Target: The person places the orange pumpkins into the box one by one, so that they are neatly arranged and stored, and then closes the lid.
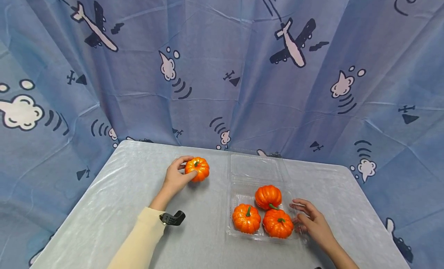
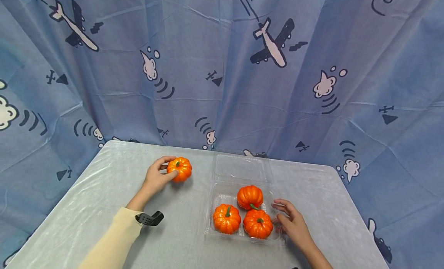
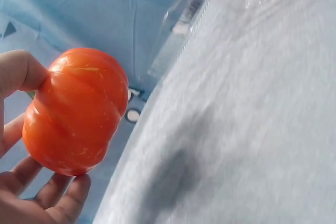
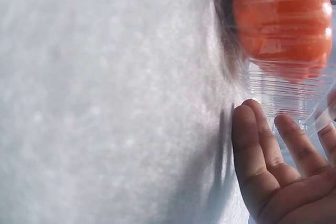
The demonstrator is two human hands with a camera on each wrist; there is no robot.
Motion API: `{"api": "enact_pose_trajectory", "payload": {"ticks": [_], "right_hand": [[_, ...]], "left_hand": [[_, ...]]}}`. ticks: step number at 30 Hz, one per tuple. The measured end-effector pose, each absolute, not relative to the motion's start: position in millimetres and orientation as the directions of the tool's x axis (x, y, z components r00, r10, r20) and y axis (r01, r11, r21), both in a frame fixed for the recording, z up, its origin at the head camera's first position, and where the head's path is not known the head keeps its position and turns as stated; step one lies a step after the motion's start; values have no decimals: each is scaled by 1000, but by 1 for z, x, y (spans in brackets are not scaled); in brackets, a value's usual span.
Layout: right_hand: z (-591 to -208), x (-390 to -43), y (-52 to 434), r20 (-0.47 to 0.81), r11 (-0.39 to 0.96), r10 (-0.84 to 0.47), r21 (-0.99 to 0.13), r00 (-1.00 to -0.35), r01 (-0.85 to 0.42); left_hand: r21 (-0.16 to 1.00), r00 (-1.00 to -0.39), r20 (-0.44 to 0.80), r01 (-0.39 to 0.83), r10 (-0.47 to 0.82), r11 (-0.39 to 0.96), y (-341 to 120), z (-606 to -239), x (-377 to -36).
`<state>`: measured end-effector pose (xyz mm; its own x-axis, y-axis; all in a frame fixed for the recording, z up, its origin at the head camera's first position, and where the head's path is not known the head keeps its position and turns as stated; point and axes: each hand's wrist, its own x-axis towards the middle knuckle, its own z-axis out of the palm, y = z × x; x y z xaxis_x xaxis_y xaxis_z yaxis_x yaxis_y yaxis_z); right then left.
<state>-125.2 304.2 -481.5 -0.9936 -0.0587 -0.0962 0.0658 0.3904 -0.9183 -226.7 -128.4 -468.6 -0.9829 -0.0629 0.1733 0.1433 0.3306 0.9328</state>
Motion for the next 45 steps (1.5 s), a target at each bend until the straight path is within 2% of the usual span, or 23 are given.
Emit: {"api": "enact_pose_trajectory", "payload": {"ticks": [19,27,35,45], "right_hand": [[-482,-124,303,-120,393,-44,-915,-992,94],[-478,-125,305,-81,403,-74,-914,-994,44],[-478,-125,304,-107,402,-43,-912,-993,81],[-480,-125,304,-95,395,-64,-917,-993,63]], "left_hand": [[926,-959,274,283,71,250,-79,-446,-213],[889,-925,346,377,157,260,-57,-440,-212],[856,-887,392,449,243,257,-39,-436,-212],[823,-844,401,503,355,266,-28,-436,-208]]}}
